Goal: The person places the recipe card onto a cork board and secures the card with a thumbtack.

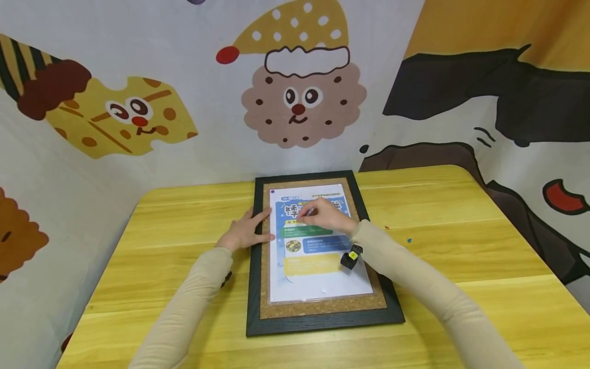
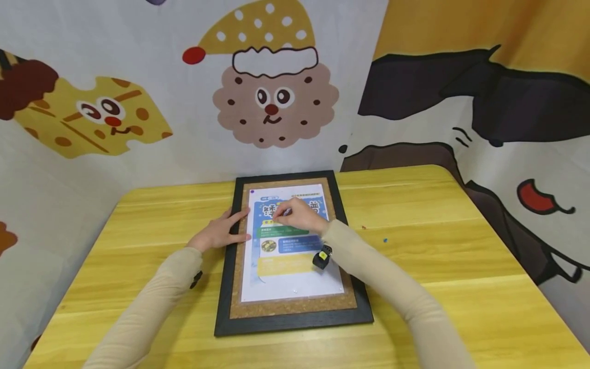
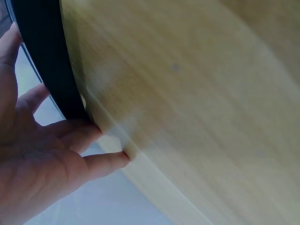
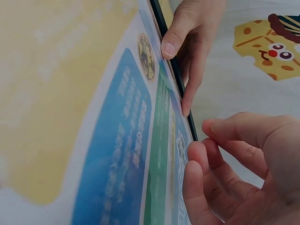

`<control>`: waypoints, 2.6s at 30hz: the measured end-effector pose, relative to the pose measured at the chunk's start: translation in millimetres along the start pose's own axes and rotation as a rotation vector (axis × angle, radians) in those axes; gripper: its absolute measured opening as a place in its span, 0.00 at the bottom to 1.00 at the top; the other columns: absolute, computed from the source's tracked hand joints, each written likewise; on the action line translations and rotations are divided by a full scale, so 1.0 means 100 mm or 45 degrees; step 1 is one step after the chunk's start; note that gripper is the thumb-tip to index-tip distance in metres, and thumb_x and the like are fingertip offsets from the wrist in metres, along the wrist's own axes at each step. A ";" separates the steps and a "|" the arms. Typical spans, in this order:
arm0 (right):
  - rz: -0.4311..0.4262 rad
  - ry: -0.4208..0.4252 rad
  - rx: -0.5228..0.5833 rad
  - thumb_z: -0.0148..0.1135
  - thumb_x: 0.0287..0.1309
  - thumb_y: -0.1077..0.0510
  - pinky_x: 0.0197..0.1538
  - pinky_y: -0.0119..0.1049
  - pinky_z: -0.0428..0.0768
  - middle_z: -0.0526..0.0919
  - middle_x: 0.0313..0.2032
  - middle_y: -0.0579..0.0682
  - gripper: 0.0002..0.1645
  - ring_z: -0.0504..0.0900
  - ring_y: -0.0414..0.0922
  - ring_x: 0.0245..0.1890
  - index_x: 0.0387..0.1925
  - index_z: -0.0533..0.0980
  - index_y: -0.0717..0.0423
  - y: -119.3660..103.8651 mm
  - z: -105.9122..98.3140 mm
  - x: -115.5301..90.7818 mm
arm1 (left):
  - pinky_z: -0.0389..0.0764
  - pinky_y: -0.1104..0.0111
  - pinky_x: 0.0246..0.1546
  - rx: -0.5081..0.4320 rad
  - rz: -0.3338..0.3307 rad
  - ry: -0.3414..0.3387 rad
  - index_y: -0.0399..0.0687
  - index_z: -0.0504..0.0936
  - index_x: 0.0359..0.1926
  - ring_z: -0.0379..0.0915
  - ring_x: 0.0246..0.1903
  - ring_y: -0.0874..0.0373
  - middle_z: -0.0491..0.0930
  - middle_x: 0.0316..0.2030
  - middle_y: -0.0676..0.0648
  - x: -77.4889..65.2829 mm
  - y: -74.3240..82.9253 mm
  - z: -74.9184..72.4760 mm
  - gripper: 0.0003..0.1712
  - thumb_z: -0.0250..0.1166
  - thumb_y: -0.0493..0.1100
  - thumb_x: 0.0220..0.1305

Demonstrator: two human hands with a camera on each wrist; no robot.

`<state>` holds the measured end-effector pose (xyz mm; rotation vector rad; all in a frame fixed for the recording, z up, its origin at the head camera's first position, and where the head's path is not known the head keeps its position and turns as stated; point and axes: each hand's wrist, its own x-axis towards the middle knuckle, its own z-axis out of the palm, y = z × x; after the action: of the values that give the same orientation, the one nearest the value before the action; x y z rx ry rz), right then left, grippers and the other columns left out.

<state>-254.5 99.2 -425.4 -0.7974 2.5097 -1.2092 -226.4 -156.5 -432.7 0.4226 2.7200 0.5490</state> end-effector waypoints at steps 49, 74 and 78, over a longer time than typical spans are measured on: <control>0.064 -0.055 0.015 0.63 0.61 0.64 0.35 0.34 0.77 0.83 0.42 0.55 0.06 0.77 0.46 0.33 0.38 0.84 0.61 0.44 -0.54 -0.75 | 0.44 0.35 0.63 0.032 -0.008 0.005 0.53 0.50 0.76 0.40 0.70 0.33 0.46 0.71 0.27 -0.01 0.01 0.01 0.49 0.61 0.63 0.63; 0.121 0.060 -0.131 0.62 0.61 0.64 0.27 0.35 0.75 0.83 0.38 0.55 0.07 0.74 0.44 0.25 0.39 0.83 0.64 0.55 -1.01 -1.07 | 0.43 0.35 0.63 0.055 -0.014 -0.006 0.53 0.49 0.77 0.38 0.71 0.34 0.45 0.71 0.27 -0.01 0.02 0.01 0.48 0.60 0.63 0.64; 0.134 0.053 -0.118 0.62 0.61 0.66 0.29 0.34 0.76 0.84 0.38 0.58 0.08 0.77 0.47 0.27 0.40 0.82 0.67 0.60 -1.05 -1.12 | 0.42 0.36 0.63 0.050 -0.023 -0.010 0.54 0.49 0.77 0.38 0.71 0.34 0.44 0.71 0.27 -0.01 0.02 0.01 0.49 0.60 0.64 0.64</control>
<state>-230.7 261.1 -407.7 -0.6577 2.6217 -1.0938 -224.3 -154.5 -432.4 0.4084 2.7279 0.4889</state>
